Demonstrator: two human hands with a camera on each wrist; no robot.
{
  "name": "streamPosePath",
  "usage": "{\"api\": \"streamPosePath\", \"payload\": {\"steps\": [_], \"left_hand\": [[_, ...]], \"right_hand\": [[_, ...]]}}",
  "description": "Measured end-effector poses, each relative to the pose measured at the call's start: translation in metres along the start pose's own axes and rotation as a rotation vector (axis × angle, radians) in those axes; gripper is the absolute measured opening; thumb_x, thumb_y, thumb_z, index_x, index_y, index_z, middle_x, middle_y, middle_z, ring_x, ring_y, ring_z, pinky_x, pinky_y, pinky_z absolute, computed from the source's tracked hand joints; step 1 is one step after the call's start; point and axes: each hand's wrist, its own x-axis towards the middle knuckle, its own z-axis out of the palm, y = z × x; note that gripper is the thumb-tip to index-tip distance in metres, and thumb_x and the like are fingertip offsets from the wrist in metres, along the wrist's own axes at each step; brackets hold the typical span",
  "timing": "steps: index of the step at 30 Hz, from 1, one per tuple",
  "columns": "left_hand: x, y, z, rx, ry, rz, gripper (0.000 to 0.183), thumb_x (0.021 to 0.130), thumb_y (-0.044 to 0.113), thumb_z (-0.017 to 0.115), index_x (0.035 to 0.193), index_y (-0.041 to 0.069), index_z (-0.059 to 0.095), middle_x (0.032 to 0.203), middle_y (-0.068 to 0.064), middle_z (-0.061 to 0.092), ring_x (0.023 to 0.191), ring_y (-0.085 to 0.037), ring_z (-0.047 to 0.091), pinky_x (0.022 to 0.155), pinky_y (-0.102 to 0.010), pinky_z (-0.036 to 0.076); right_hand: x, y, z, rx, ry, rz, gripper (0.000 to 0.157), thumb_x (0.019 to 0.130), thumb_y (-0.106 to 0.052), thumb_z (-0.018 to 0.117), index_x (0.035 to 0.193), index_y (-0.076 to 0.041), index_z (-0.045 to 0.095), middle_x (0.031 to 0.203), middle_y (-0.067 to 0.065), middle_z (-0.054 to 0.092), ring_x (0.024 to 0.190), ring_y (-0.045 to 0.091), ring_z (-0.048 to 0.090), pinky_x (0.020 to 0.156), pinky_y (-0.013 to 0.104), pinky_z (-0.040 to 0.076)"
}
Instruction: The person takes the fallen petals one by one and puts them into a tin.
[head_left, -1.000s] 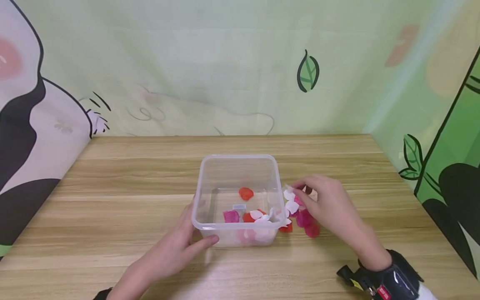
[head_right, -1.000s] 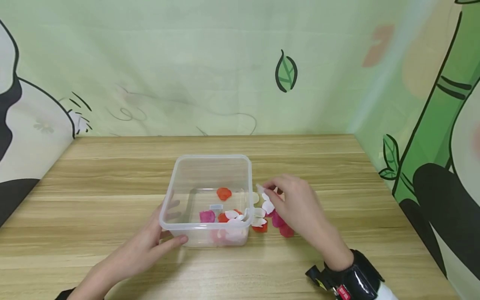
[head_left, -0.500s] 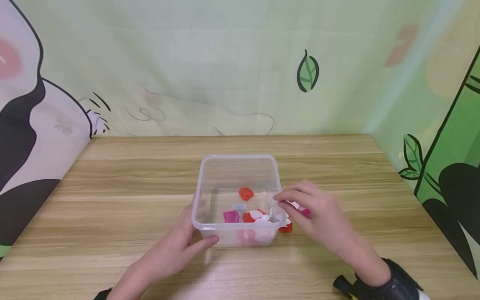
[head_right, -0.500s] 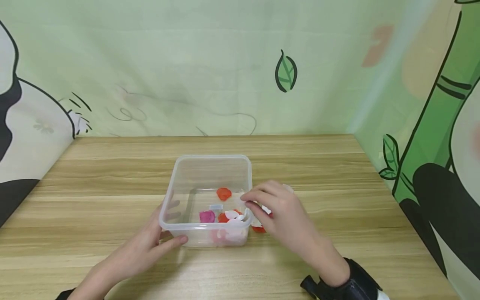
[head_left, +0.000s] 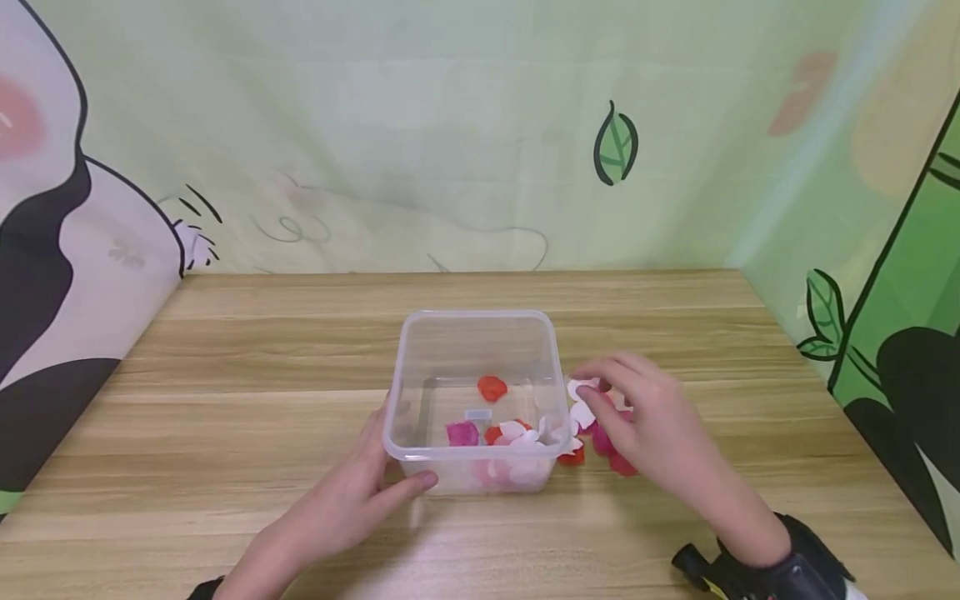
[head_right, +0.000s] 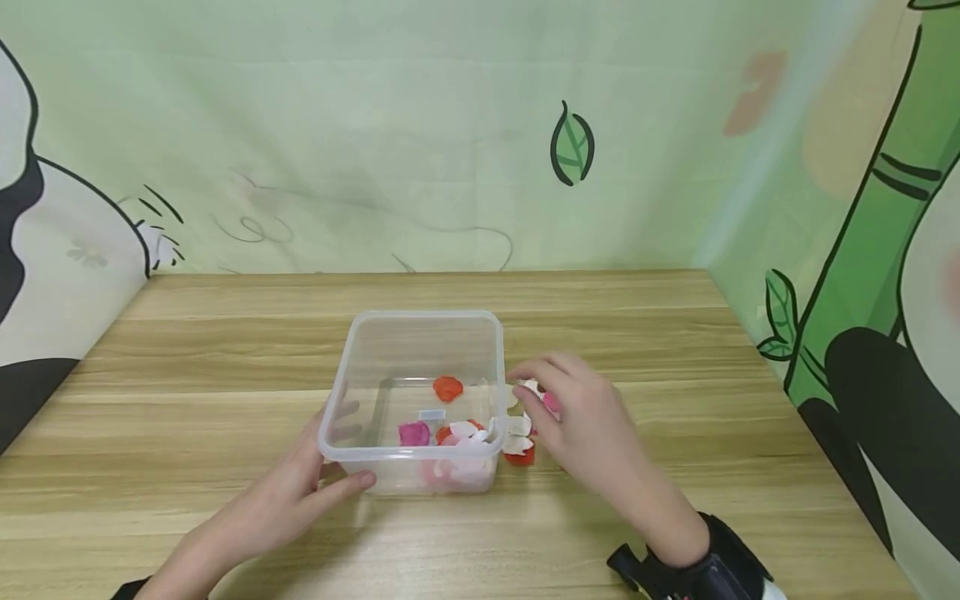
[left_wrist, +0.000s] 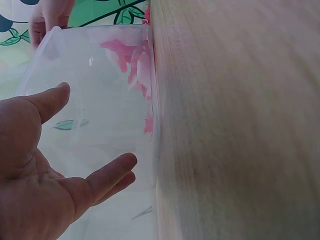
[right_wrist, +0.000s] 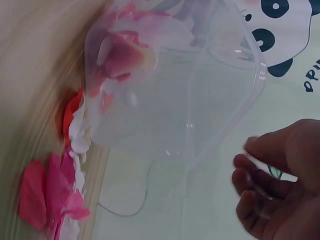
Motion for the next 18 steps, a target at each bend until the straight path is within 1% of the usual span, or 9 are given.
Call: {"api": "streamPosePath", "payload": {"steps": [2,4,8,10,12,14,16,18], "left_hand": [[0.000,0.000,0.000,-0.006,-0.002,-0.001,0.104,0.097,0.020,0.073,0.165,0.038,-0.003,0.155,-0.003,0.032,0.125,-0.028,0.056,0.100,-0.041,0.053],[0.000,0.000,0.000,-0.010,-0.003,-0.003,0.104,0.098,0.020,0.073,0.165,0.039,-0.003,0.155,-0.002,0.031,0.125,-0.027,0.055,0.100,-0.041,0.053],[0.001,0.001,0.000,-0.022,-0.008,-0.002,0.103,0.098,0.020,0.073,0.165,0.039,-0.003,0.155,-0.002,0.031,0.125,-0.026,0.056,0.100,-0.040,0.053],[0.001,0.001,0.000,-0.027,-0.009,-0.001,0.103,0.098,0.020,0.073,0.165,0.038,-0.003,0.155,-0.002,0.031,0.125,-0.025,0.055,0.100,-0.040,0.053],[0.000,0.001,0.000,-0.029,-0.011,-0.004,0.102,0.098,0.020,0.073,0.165,0.039,-0.003,0.154,-0.002,0.032,0.124,-0.024,0.056,0.100,-0.040,0.053],[0.000,0.001,0.000,-0.028,-0.011,-0.003,0.102,0.098,0.020,0.073,0.165,0.038,-0.003,0.154,-0.002,0.032,0.125,-0.024,0.055,0.101,-0.041,0.052],[0.000,0.000,0.000,-0.023,-0.011,-0.006,0.102,0.098,0.021,0.072,0.165,0.038,-0.003,0.154,-0.002,0.031,0.125,-0.023,0.055,0.101,-0.040,0.052],[0.000,0.000,0.000,-0.018,-0.009,-0.003,0.102,0.098,0.021,0.072,0.165,0.038,-0.003,0.155,-0.002,0.031,0.125,-0.024,0.055,0.102,-0.041,0.051]], "right_hand": [[0.000,0.003,-0.003,-0.065,-0.034,0.059,0.023,0.086,0.001,0.081,0.106,-0.009,0.076,0.100,0.000,0.070,0.082,0.014,0.062,0.064,0.030,0.055],[0.001,0.007,-0.005,-0.118,-0.103,0.126,0.020,0.088,-0.003,0.080,0.105,-0.009,0.075,0.097,0.001,0.070,0.082,0.017,0.063,0.064,0.033,0.054],[0.002,0.014,-0.008,-0.176,-0.310,0.258,0.011,0.089,-0.009,0.080,0.099,-0.009,0.075,0.087,-0.002,0.067,0.074,0.015,0.061,0.062,0.033,0.052],[0.002,0.019,-0.008,-0.196,-0.414,0.299,0.009,0.088,-0.010,0.080,0.094,-0.010,0.074,0.082,-0.004,0.065,0.071,0.012,0.058,0.060,0.032,0.050],[0.001,0.024,-0.008,-0.203,-0.504,0.324,0.010,0.087,-0.008,0.081,0.090,-0.011,0.072,0.077,-0.006,0.062,0.067,0.011,0.056,0.058,0.031,0.048],[-0.001,0.029,-0.007,-0.214,-0.571,0.325,0.014,0.084,-0.005,0.081,0.086,-0.013,0.070,0.074,-0.007,0.059,0.067,0.012,0.054,0.057,0.031,0.047],[-0.003,0.034,-0.006,-0.222,-0.613,0.316,0.018,0.081,-0.002,0.081,0.083,-0.013,0.067,0.073,-0.006,0.057,0.067,0.013,0.052,0.058,0.031,0.046],[-0.005,0.038,-0.006,-0.220,-0.638,0.309,0.023,0.078,0.002,0.080,0.080,-0.014,0.064,0.072,-0.005,0.056,0.067,0.015,0.051,0.058,0.032,0.045]]}}
